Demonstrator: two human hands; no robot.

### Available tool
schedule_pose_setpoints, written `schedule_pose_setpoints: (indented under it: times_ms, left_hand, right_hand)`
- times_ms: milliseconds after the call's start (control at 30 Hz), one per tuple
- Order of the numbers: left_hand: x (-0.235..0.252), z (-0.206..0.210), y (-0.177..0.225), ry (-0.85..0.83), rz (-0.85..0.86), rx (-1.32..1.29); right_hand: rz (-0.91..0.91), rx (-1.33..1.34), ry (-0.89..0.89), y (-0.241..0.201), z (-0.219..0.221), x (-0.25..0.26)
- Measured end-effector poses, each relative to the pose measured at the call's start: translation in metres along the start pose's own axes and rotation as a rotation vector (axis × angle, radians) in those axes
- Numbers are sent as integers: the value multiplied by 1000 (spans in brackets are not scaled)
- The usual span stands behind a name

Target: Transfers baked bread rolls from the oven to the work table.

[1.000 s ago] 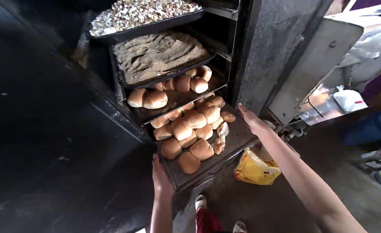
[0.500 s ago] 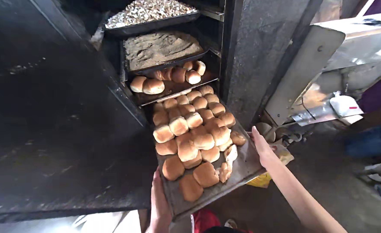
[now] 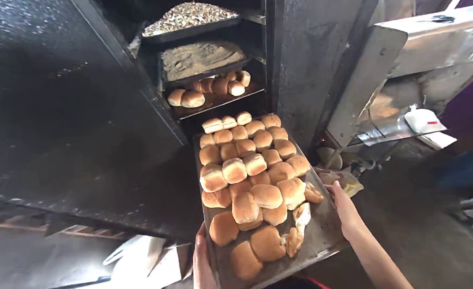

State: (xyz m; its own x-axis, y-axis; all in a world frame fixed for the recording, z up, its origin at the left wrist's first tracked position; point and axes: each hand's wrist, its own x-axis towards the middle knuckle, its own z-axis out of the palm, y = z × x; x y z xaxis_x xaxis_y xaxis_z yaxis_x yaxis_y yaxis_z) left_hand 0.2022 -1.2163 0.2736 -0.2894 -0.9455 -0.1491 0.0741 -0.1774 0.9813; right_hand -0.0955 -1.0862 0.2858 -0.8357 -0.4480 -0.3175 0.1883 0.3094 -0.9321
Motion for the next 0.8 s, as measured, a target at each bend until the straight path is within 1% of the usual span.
schedule_pose_setpoints:
  times_ms: [200,333,433,533,600,667,733,800]
  left_hand:
    - [-24,4,-7,-132,-20,35]
    - [-29,24,-14,-274,-9,40]
    - [-29,48,-24,-383,-33,62]
    - [-24,84,-34,-543,-14,121]
    - [-25,114,-38,-665,-18,111]
    - [-31,150,-37,-749,-60,118]
    - [-41,189,-35,-800,-100,197]
    - [-54,235,-44,-871,-121,256]
  right_hand:
    - [-10,70,117,31,-43,-44]
    - [20,144,227,50,-77,-68]
    - [13,172,327,68,-107,-83]
    - [16,203,443,89,-141,-99]
    - [47,225,542,102,-164,-110]
    - [88,266,657,114,-186,-122]
    - [135,317,761,121,-208,-133]
    - [171,356,859,131,-239,-141]
